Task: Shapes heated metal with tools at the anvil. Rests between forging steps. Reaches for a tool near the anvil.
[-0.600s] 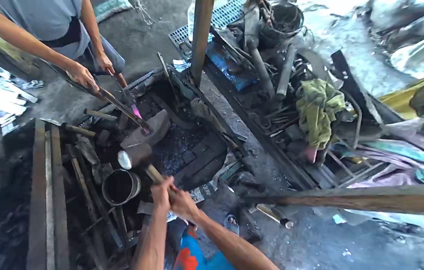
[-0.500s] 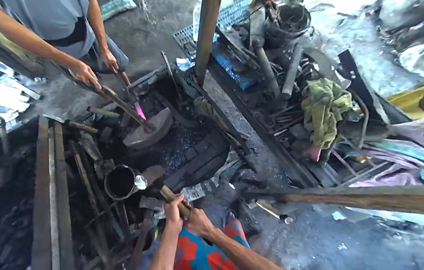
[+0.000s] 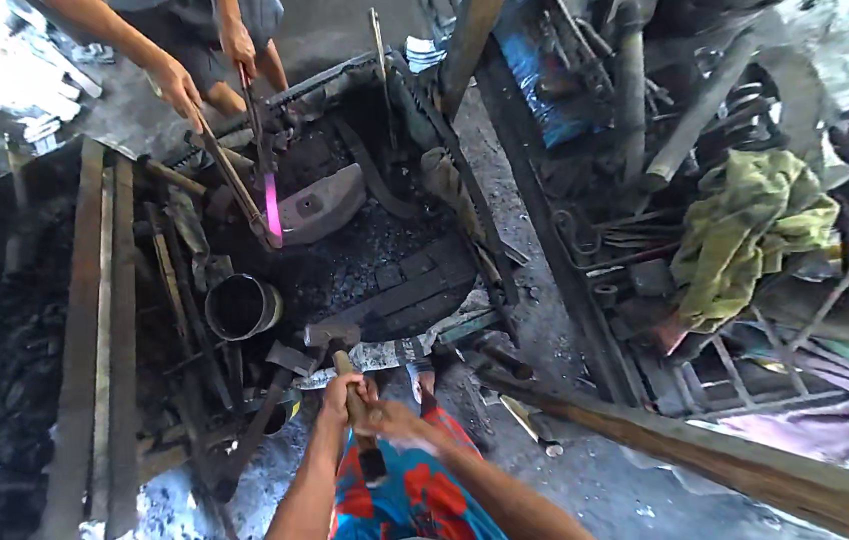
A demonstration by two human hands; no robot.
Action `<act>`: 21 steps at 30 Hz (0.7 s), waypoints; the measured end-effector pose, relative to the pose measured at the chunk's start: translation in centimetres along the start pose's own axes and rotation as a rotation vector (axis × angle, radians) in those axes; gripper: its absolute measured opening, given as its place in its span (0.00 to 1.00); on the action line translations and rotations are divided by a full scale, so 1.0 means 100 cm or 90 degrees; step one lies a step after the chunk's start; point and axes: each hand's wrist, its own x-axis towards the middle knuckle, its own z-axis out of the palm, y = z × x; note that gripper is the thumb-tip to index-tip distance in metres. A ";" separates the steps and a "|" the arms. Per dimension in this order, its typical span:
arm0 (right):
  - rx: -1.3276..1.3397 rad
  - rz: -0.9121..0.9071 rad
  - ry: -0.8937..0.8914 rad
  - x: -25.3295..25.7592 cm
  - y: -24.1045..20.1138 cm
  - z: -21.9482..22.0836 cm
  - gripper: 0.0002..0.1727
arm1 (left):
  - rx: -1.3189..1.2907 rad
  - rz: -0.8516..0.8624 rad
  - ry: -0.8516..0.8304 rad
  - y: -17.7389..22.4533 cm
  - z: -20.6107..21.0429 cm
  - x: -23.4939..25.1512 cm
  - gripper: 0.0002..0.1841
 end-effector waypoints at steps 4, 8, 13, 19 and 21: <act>-0.116 -0.044 0.180 0.044 -0.010 -0.118 0.27 | -0.166 -0.055 -0.109 0.008 -0.003 0.057 0.11; -0.236 -0.108 0.365 0.109 -0.057 -0.214 0.23 | -0.207 -0.028 -0.099 -0.002 -0.012 0.100 0.16; -0.371 -0.293 0.443 0.216 -0.168 -0.253 0.31 | 0.051 0.007 0.027 -0.030 -0.020 0.033 0.27; -0.592 -0.338 0.415 0.322 -0.274 -0.249 0.36 | 0.357 0.029 0.190 -0.101 -0.057 0.022 0.42; -0.681 -0.352 0.421 0.337 -0.272 -0.248 0.28 | 0.413 0.009 0.224 -0.114 -0.062 0.028 0.43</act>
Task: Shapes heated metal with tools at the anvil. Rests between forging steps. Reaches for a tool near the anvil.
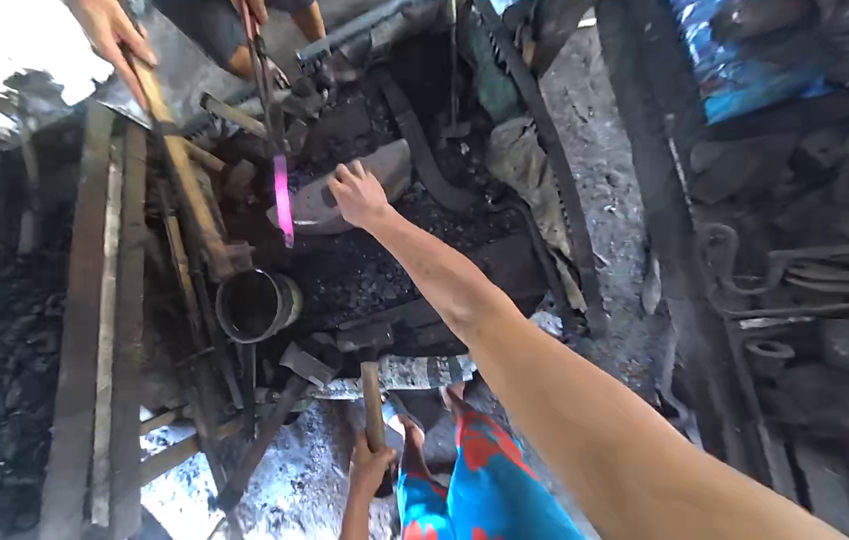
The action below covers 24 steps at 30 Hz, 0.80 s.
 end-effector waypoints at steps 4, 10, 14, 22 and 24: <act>-0.022 -0.048 0.048 -0.045 0.019 0.014 0.21 | 0.060 -0.041 0.040 0.000 0.012 0.005 0.43; 0.062 0.094 -0.076 -0.246 0.085 0.074 0.26 | 0.126 -0.027 0.077 -0.006 0.018 0.013 0.40; 0.047 0.200 -0.218 -0.330 0.113 0.119 0.27 | 0.128 -0.043 0.142 0.003 0.028 0.012 0.29; 0.038 0.276 -0.117 -0.354 0.097 0.129 0.35 | 0.028 -0.006 0.189 0.012 0.042 0.002 0.21; 0.050 0.279 -0.081 -0.371 0.077 0.117 0.34 | 0.086 0.005 0.206 0.005 0.043 0.005 0.26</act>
